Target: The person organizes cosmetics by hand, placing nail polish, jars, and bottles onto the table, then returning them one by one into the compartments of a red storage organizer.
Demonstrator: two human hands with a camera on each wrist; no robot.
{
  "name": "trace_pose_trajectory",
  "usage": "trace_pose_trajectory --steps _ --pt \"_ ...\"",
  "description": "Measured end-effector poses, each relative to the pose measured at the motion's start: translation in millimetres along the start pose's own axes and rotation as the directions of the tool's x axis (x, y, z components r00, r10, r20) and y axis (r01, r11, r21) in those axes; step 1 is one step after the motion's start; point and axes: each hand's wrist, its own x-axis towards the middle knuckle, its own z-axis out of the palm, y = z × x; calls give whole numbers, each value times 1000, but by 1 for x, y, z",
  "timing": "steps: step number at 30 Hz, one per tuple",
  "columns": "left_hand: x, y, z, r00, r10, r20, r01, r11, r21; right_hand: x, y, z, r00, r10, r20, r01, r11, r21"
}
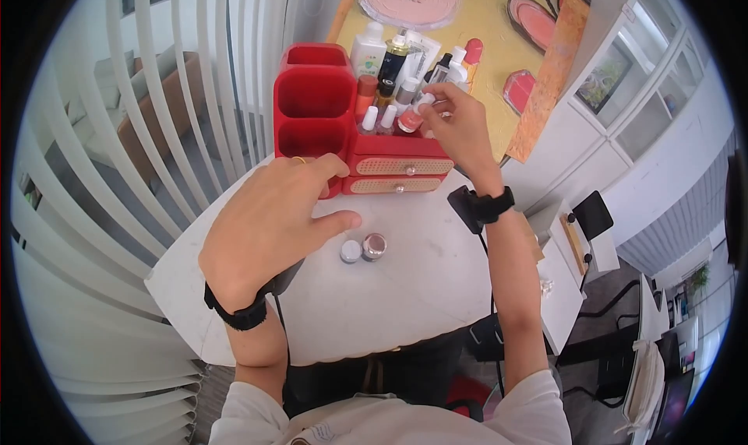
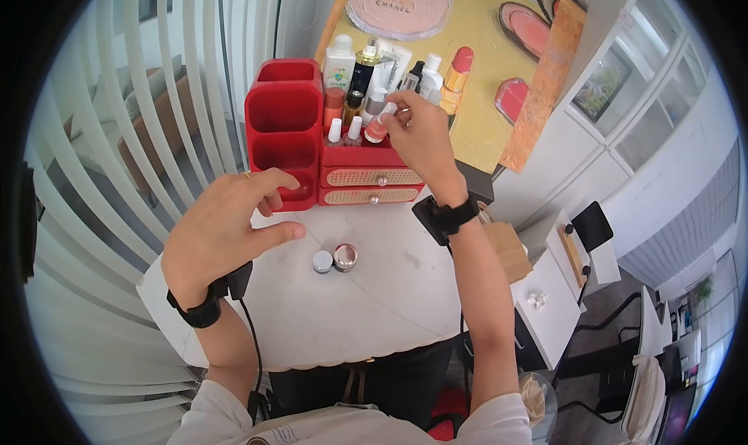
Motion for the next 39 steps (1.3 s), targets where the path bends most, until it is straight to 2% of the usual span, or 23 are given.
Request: trace_pose_trajectory --steps 2,4,6,7,10,13,15,19,21,23,24,26,27,29,31,32,35,39 --pt "0 -1 -1 1000 -6 13 6 1000 0 0 6 9 999 -48 9 49 998 -38" --pt "-4 -2 1 997 59 -59 -58 998 30 -7 9 15 999 -42 14 43 996 -74" --pt "-2 -2 -1 999 38 -19 -37 999 7 1 9 18 995 -99 -18 96 988 -123" --pt "0 -1 -3 1000 7 23 -7 1000 -23 -5 11 22 998 -57 19 59 991 -123" --pt "1 2 -3 1000 16 14 -15 999 -29 -8 11 25 996 24 81 -15 994 -112" --pt "1 -5 -1 1000 -14 25 14 1000 2 -11 7 25 997 22 69 -9 982 -187" --pt "-2 -4 -1 1000 -1 -3 1 1000 2 -10 6 22 996 -75 50 83 975 -205" --pt "-1 -11 1 997 39 -66 -40 999 -22 -37 -24 8 997 -58 -42 52 989 -135" --pt "-1 -16 -1 997 4 -72 -8 999 -53 -68 -30 5 983 -11 184 28 996 -90" --pt "-1 -21 -5 997 -29 -73 23 996 -85 -102 -20 12 886 -11 464 35 998 -43" --pt "-1 -24 -6 995 -54 -85 49 997 -66 -116 -14 16 884 -12 468 37 998 -44" --pt "-3 -28 -7 992 -86 -96 82 995 -51 -137 -5 24 812 -31 583 50 999 -16" --pt "-4 -30 -6 989 -86 -120 86 996 -7 -142 -3 25 809 -30 587 49 999 -16" --pt "-4 -26 -7 987 -78 -142 84 996 41 -147 -1 26 801 38 597 -89 994 56" --pt "-3 -17 -10 989 -129 -74 131 991 22 -148 3 29 788 38 615 -98 993 63" --pt "-2 -14 -10 990 -119 -70 121 992 26 -148 5 29 766 37 642 -108 992 72" --pt "1 -11 -6 992 -126 -31 127 992 25 -146 10 29 763 2 647 -78 993 90" --pt "8 -12 6 998 -65 2 65 998 6 -136 11 9 792 34 610 -103 992 79"
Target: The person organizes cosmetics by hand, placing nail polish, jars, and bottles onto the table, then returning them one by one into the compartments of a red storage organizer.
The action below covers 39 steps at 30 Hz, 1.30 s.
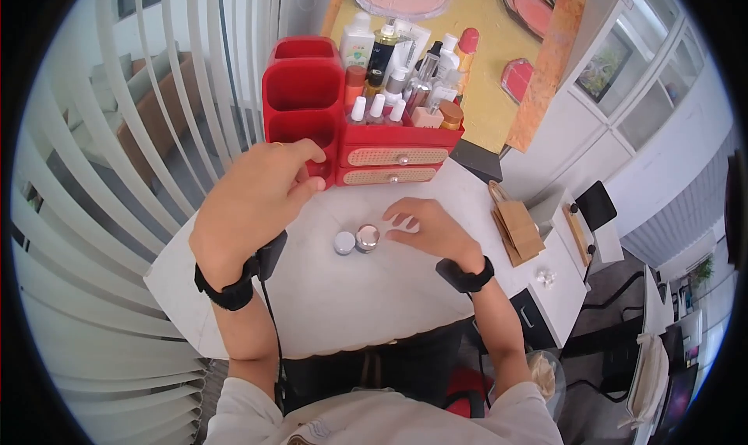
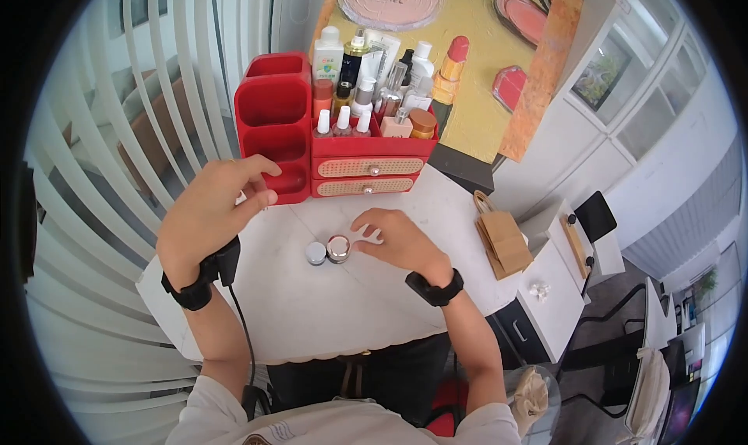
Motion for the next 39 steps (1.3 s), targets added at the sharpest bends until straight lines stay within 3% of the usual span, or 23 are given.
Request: trace_pose_trajectory --steps 2,7,9,13,15,16,18,20,23,24,27,34,37,39 --pt "4 4 8 1000 26 15 -26 1000 0 -4 8 -19 994 105 -35 -99 985 138" --pt "11 17 41 977 168 130 -174 984 35 -5 54 -37 974 49 -223 32 938 346" --pt "17 29 54 973 161 167 -174 982 71 -5 67 -42 975 135 -177 -11 825 565" --pt "29 29 86 923 2 386 -67 986 155 -10 85 -35 963 143 -228 40 761 648" --pt "30 26 98 889 -78 451 -24 976 216 -15 95 -32 963 213 -163 10 580 814" --pt "29 23 103 867 -81 491 -49 968 245 -17 97 -32 963 213 -163 17 555 832" --pt "19 15 116 829 -94 551 -83 954 287 -21 99 -34 980 141 -139 74 393 917" --pt "14 9 127 833 -19 553 -41 995 95 -21 103 -35 982 127 -137 92 311 946" --pt "10 13 141 830 -51 555 41 999 31 -20 106 -34 989 99 -113 96 169 981" --pt "8 11 146 838 -9 546 -11 999 33 -20 107 -34 992 85 -91 82 100 992" --pt "7 2 156 836 37 548 -103 991 89 -20 107 -33 993 83 -82 78 56 995" --pt "7 19 154 853 -11 522 -33 997 75 -21 107 -34 989 111 -98 87 99 991" --pt "5 18 155 825 -59 562 5 995 97 -21 109 -34 987 138 -80 71 71 995" --pt "1 12 160 838 -11 545 -79 987 142 -20 109 -34 986 142 -87 76 85 994"
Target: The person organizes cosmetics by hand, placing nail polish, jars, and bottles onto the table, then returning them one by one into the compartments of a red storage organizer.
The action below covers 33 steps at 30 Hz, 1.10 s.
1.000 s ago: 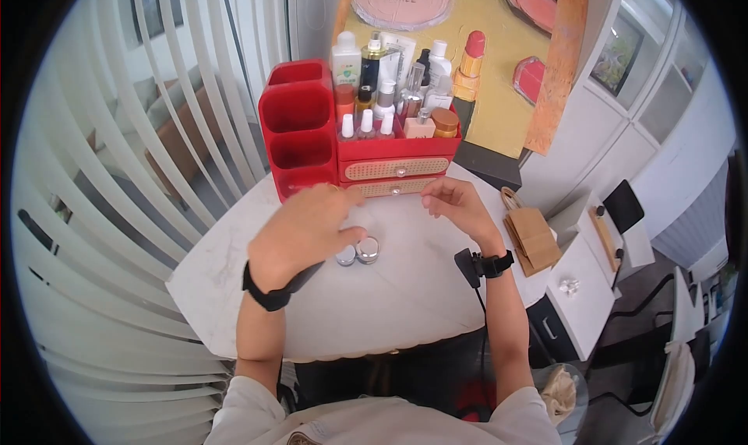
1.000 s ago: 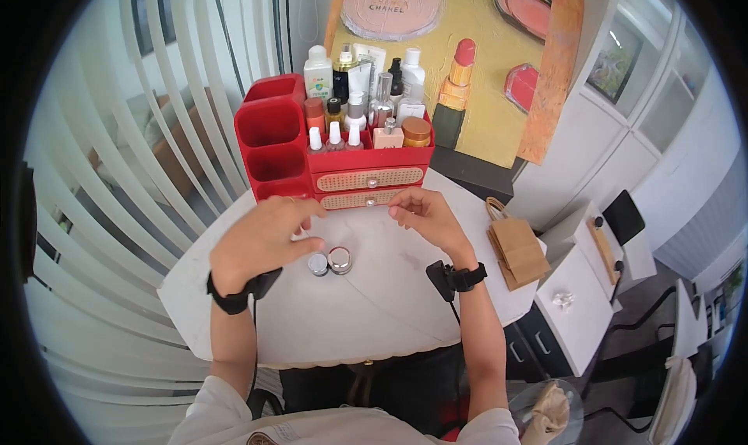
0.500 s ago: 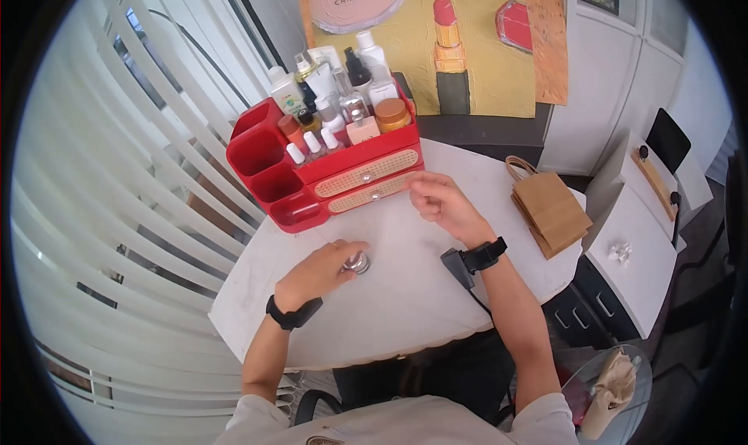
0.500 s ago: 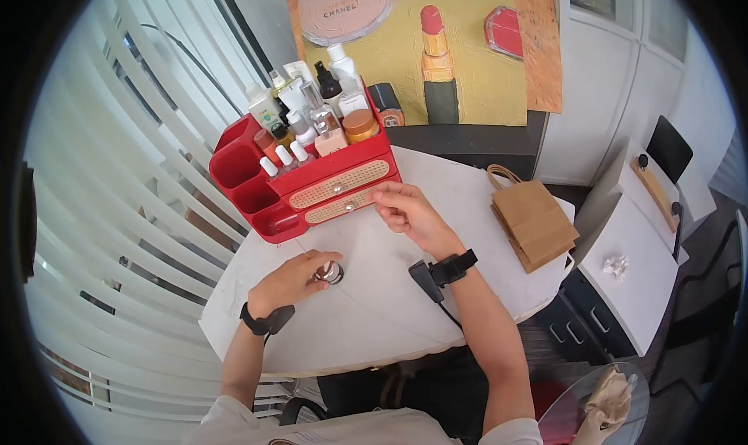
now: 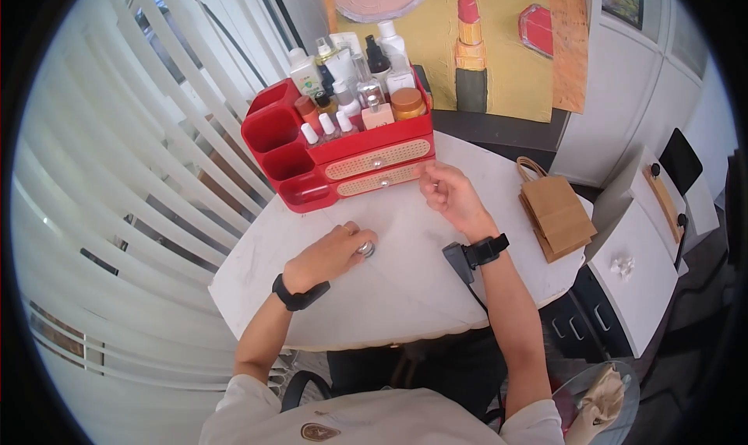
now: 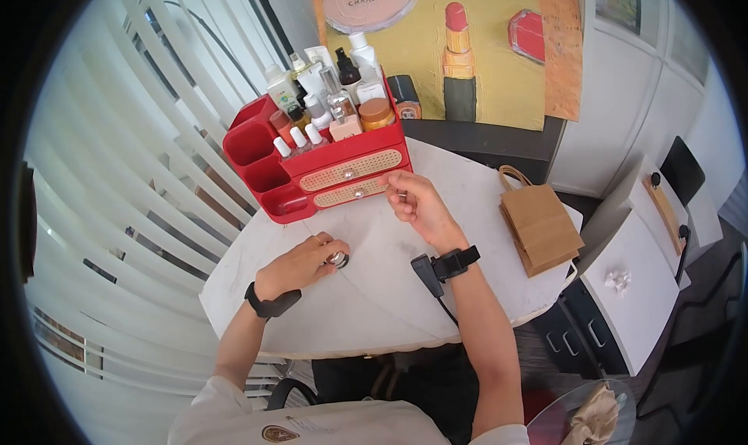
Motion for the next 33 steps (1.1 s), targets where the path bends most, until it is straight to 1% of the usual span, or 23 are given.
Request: trace_pose_trajectory --steps 4,7,9,10,12,14,16,18,19,20,22,26,27,29,32,33 --pt "0 5 -3 1000 -28 -5 28 1000 4 4 4 -6 999 -9 36 7 999 38" --pt "-1 6 -5 998 -66 14 66 998 16 4 4 -6 1000 -25 14 25 1000 19" --pt "-3 5 -5 1000 -5 -21 5 1000 -21 4 4 -5 1000 -24 13 24 1000 12" --pt "-3 4 -6 1000 -10 -25 9 1000 -25 4 4 -5 1000 -30 5 30 1000 6" --pt "-5 3 -11 999 -36 15 36 999 0 4 5 -6 1000 -18 7 18 1000 4" --pt "-18 -16 -12 1000 -21 -12 20 999 -44 5 5 -6 1000 -3 6 3 1000 -4" --pt "-36 -34 -17 999 -7 -33 4 996 -85 4 6 -5 1000 -24 -8 24 1000 -14" --pt "-53 -47 -23 995 -79 -63 78 997 -15 4 6 -4 1000 -16 -13 16 1000 -24" --pt "-60 -52 -27 990 -132 -43 131 991 -20 4 6 -3 1000 -14 -17 14 999 -34" --pt "-67 -59 -29 990 -135 -44 134 991 -23 3 6 -3 1000 -11 -15 10 999 -34" --pt "-77 -72 -31 978 -208 -17 208 978 -15 3 6 -2 1000 -6 -13 5 999 -37" --pt "-86 -82 -33 970 -242 -8 242 970 -5 4 7 -3 1000 1 -1 -1 999 -38" --pt "-86 -82 -31 974 -226 -37 225 974 -23 4 7 -2 1000 2 -13 -2 999 -47" --pt "-87 -80 -31 975 -211 -67 208 977 -45 3 8 -2 1000 5 -23 -7 998 -58" --pt "-89 -71 -38 974 -218 -63 218 976 -1 4 8 -4 1000 -1 -28 -1 998 -56" --pt "-89 -70 -41 970 -239 -51 238 971 -39 4 9 -5 1000 -4 -26 3 999 -54"
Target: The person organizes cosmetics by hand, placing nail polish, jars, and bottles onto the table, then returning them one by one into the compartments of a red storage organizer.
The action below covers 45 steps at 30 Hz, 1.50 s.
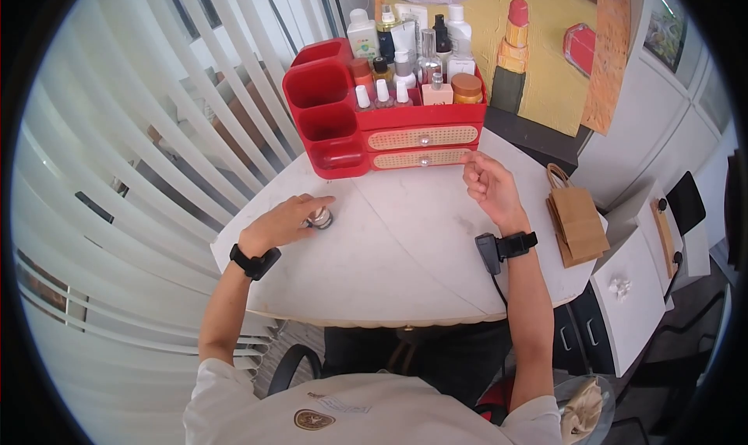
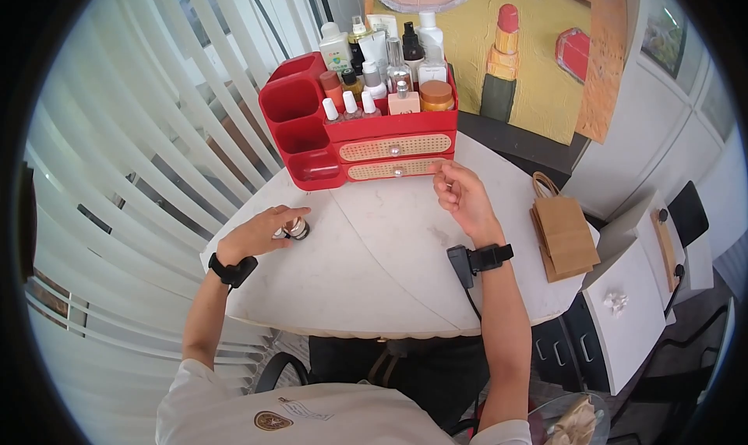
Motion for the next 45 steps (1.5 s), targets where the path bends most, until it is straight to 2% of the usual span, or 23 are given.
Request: trace_pose_trajectory --steps 5,8,10,11,14,17,19,20,22,25,27,29,30,32,33,35,36,38,39,41,42,44,45 --pt "6 -16 4 1000 -1 11 1 999 -35 0 -1 0 1000 13 3 -13 1000 21" --pt "6 -8 -1 999 23 25 -22 999 -24 1 0 -1 1000 7 18 -7 1000 27" --pt "-1 10 -12 972 88 -218 -75 995 67 1 0 -2 999 16 35 -17 999 39" --pt "0 23 -23 973 92 -213 -79 995 68 0 -1 -1 999 14 30 -15 999 41" --pt "17 65 -68 944 10 -330 12 998 65 -2 -2 2 999 19 37 -19 1000 13" --pt "52 86 -98 908 60 -414 -61 998 11 0 -1 2 999 20 45 -20 1000 12" --pt "81 84 -105 809 226 -543 -205 974 100 -1 -2 0 1000 12 29 -13 999 29" --pt "91 86 -107 807 228 -545 -207 973 101 -1 -2 -1 1000 10 30 -10 1000 27" --pt "110 89 -111 814 198 -546 -77 969 236 0 -1 -4 1000 21 8 -21 999 46" --pt "129 80 -109 825 170 -539 -84 980 181 1 -2 -6 1000 13 21 -14 998 57" --pt "136 73 -109 800 172 -575 -114 984 136 0 -3 -5 1000 4 13 -5 998 58" --pt "135 72 -109 783 294 -548 -159 947 281 0 -2 -4 1000 7 12 -8 998 59" --pt "136 72 -110 785 288 -549 -153 948 278 0 -2 -3 1000 8 -5 -8 999 45" --pt "138 73 -114 863 172 -475 -54 966 252 1 0 -2 1000 18 -18 -18 999 31" --pt "138 70 -114 863 168 -477 -49 967 250 1 0 -4 1000 14 -7 -14 999 34" --pt "138 67 -115 810 230 -539 -171 973 157 2 0 -6 1000 5 2 -5 999 34" --pt "136 64 -118 809 234 -540 -175 972 158 2 -1 -7 1000 2 3 -2 999 42" --pt "120 76 -132 744 216 -632 -144 976 164 3 -1 -8 1000 1 2 -1 999 52" --pt "109 83 -138 746 212 -631 -141 977 161 3 -1 -9 1000 -1 -1 1 999 52" --pt "82 98 -147 682 196 -704 -118 980 158 3 2 -8 1000 18 -1 -18 998 60" --pt "72 98 -146 690 184 -700 -108 983 152 3 1 -7 1000 5 -1 -5 998 58" --pt "57 97 -142 795 137 -591 -135 990 48 2 -1 -5 1000 -12 9 12 999 43" --pt "54 93 -134 797 132 -589 -129 991 46 2 -1 -5 1000 -7 10 6 999 47"
